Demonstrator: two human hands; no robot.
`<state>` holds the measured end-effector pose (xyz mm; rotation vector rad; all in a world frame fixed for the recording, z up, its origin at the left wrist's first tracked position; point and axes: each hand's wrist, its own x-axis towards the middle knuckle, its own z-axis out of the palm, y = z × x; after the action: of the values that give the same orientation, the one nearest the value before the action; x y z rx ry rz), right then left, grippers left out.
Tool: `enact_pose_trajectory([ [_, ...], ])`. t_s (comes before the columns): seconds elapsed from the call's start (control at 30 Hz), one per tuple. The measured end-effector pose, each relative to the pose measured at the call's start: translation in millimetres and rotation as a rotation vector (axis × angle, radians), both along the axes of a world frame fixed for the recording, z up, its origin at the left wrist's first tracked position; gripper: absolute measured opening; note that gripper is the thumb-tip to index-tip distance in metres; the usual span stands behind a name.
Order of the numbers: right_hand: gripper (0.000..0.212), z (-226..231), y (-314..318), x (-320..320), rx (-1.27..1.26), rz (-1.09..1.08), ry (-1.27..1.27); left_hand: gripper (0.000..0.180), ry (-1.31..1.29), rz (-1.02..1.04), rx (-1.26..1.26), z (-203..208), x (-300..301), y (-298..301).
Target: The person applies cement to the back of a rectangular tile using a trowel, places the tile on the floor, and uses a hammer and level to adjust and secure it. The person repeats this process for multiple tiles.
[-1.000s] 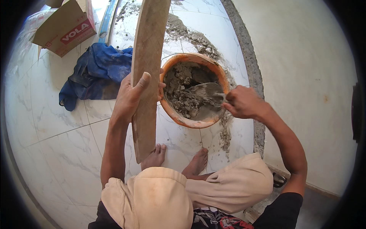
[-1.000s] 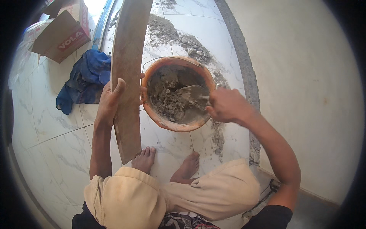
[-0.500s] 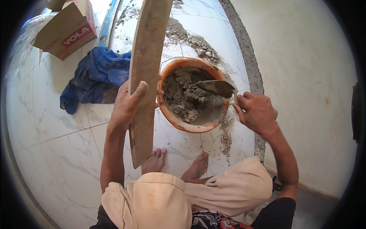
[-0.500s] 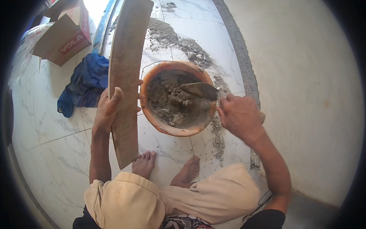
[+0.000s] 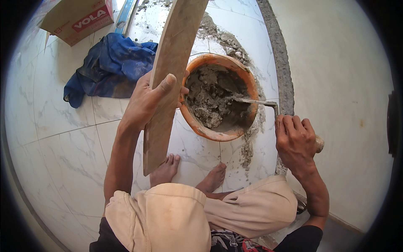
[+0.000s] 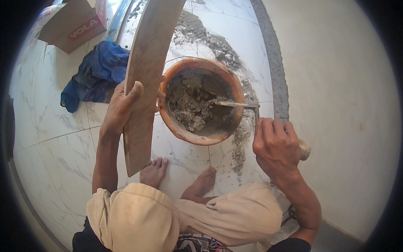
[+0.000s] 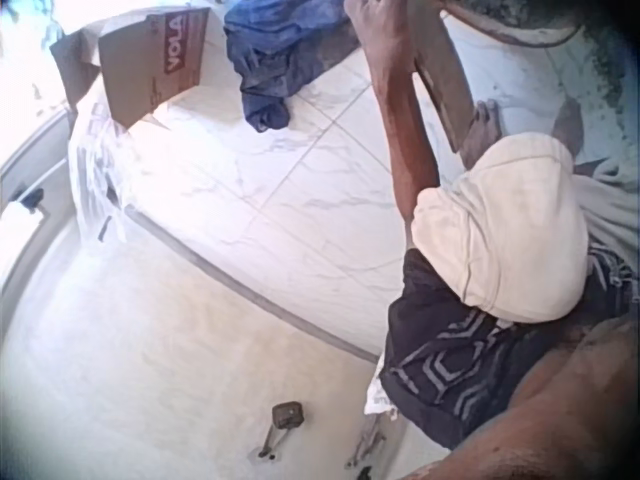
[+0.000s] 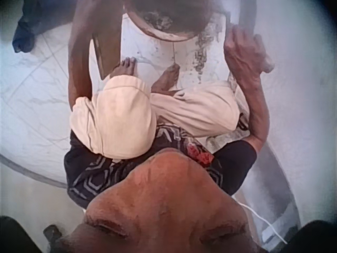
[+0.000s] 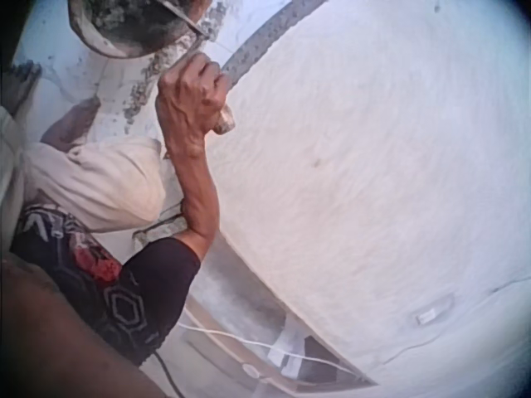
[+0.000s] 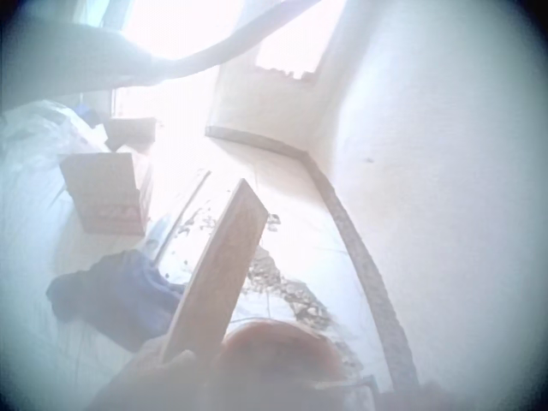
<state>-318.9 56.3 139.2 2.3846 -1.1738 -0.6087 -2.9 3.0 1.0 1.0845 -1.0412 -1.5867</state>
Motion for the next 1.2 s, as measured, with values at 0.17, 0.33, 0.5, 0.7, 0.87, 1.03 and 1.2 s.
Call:
enact_pose_trajectory([
  [0.17, 0.013, -12.9, -27.1, 5.8, 0.04, 0.062, -0.058, 0.081, 0.021, 0.016, 0.017, 1.0, -2.7, -2.3],
  [0.33, 0.02, -24.1, -19.7, 6.4, 0.122, 0.086, 0.034, 0.078, 0.046, 0.0, 0.026, -2.0, 2.5, 1.0],
  [0.5, 0.02, -4.0, 1.3, 3.1, 0.144, 0.084, 0.154, 0.076, 0.076, 0.035, 0.022, -7.0, -2.8, 0.9],
  [0.7, 0.014, 2.7, -25.3, -3.1, 0.329, -0.038, 0.136, 0.079, 0.042, -0.024, 0.056, -3.7, 0.4, -3.6],
  [0.87, 0.032, 6.2, -85.3, -20.2, 0.501, -0.205, -0.045, 0.077, 0.006, 0.01, 0.028, 1.1, 0.2, -0.5],
  [1.03, 0.036, -6.6, -96.4, -76.2, 0.797, -0.625, -0.427, 0.073, 0.083, -0.058, 0.058, 5.0, 8.6, -1.1],
  [1.2, 0.029, -11.6, -40.2, -105.6, 0.827, -0.873, -0.871, 0.07, 0.197, -0.204, 0.142, 7.7, 14.9, -5.2],
])
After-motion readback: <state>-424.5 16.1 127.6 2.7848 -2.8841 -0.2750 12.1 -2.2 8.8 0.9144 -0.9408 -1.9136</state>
